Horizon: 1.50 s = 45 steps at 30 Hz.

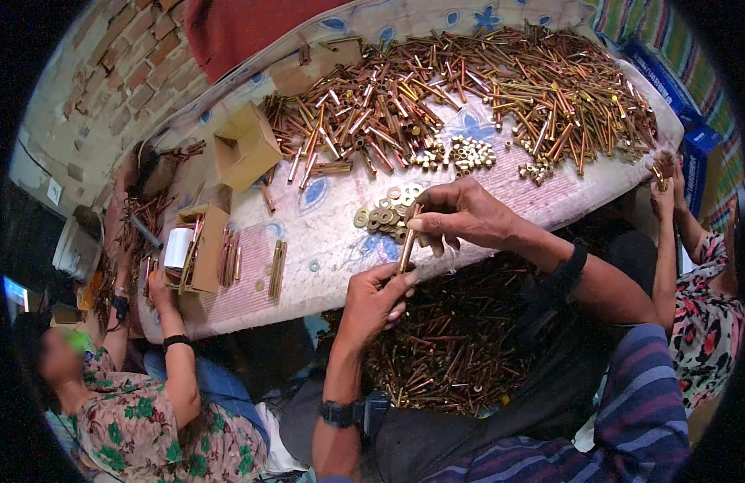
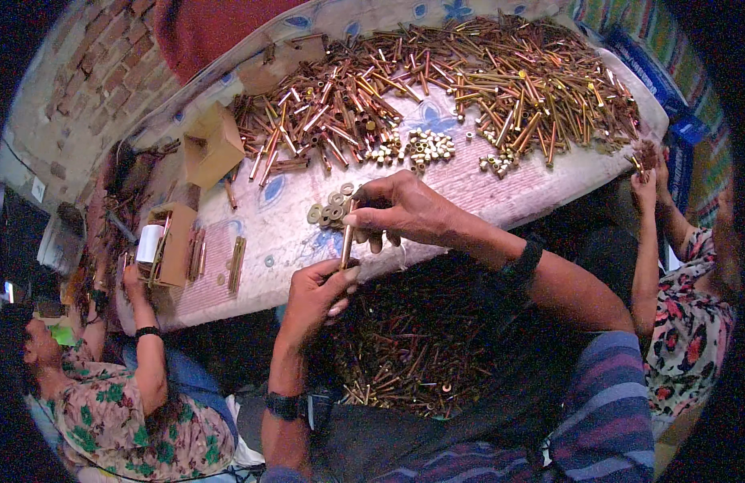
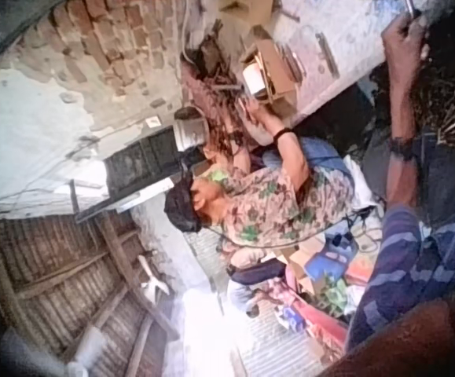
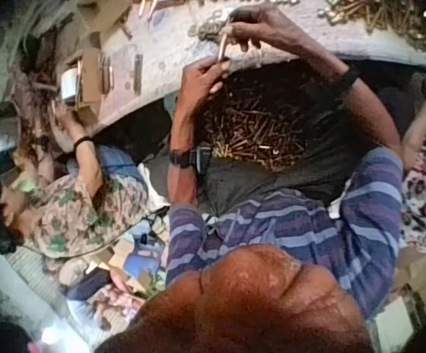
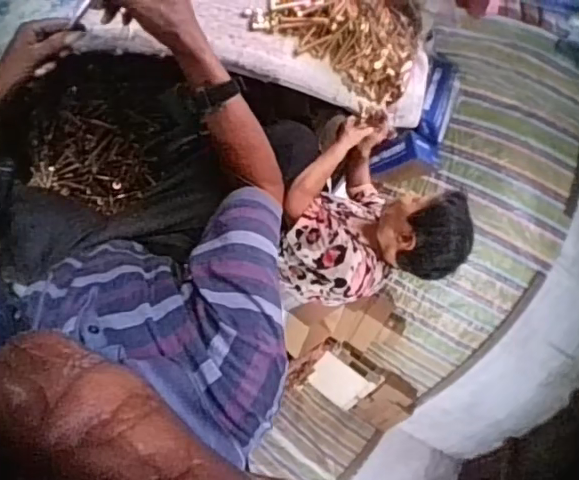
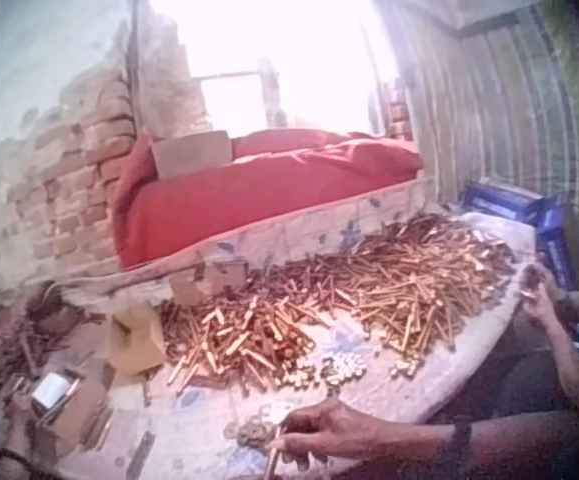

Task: Manually assembling metal rods with washers and connectors into sets.

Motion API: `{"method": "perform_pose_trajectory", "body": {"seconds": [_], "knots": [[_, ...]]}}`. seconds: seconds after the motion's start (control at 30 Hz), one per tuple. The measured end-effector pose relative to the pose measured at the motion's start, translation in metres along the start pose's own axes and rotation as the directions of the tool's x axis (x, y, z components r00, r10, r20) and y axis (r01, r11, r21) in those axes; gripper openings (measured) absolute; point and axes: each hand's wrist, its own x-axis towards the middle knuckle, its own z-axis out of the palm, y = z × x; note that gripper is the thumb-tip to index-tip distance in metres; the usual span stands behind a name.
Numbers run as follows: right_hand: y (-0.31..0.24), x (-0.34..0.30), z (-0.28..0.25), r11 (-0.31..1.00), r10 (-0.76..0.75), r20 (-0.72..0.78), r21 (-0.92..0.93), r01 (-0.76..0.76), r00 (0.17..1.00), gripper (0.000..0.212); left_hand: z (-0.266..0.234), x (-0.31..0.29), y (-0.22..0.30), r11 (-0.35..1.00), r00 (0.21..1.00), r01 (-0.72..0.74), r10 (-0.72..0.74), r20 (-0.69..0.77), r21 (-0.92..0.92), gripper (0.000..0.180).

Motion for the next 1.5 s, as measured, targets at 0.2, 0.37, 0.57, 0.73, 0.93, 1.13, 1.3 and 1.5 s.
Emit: {"method": "perform_pose_trajectory", "body": {"seconds": [0.2, 0.37, 0.57, 0.73, 0.93, 1.13, 1.3, 1.5], "knots": [[0.008, 0.0, 0.012, 0.998, 0.056, -0.065, 0.02, -0.055, 0.996, 0.035, 0.002, 0.01, -0.012, 0.979, 0.992, -0.112, 0.12, -0.038, 0.169, 0.019], [0.013, 0.002, 0.016, 0.993, 0.094, -0.081, 0.074, -0.088, 0.992, 0.031, 0.003, 0.01, -0.009, 0.983, 0.995, -0.082, 0.09, -0.042, 0.165, 0.02], [0.001, 0.001, -0.017, 0.945, 0.216, -0.192, 0.29, -0.155, 0.957, 0.027, 0.009, 0.0, 0.01, 0.995, 0.995, -0.086, 0.084, -0.051, -0.041, 0.052], [-0.062, -0.018, -0.056, 0.906, -0.282, -0.405, -0.412, 0.102, 0.87, 0.024, -0.006, 0.0, -0.001, 0.995, 0.986, -0.09, 0.084, -0.141, -0.031, 0.058], [0.051, -0.017, -0.065, 0.654, -0.312, -0.211, -0.755, 0.048, 0.926, 0.019, -0.002, 0.012, -0.002, 0.992, 0.98, -0.126, 0.129, -0.15, 0.026, 0.05], [0.031, -0.016, -0.063, 0.809, -0.061, -0.262, -0.579, -0.106, 0.963, 0.024, -0.004, 0.006, -0.006, 0.99, 0.975, -0.128, 0.136, -0.174, 0.056, 0.048], [0.015, -0.013, -0.046, 0.934, 0.033, -0.211, -0.342, -0.105, 0.977, 0.026, 0.0, 0.003, -0.003, 0.976, 0.986, -0.054, 0.085, -0.141, 0.213, 0.048], [-0.007, -0.015, -0.006, 0.984, 0.09, -0.008, -0.157, -0.091, 0.996, 0.03, 0.013, 0.005, -0.005, 0.997, 0.996, -0.078, 0.078, 0.035, 0.003, 0.043]]}}
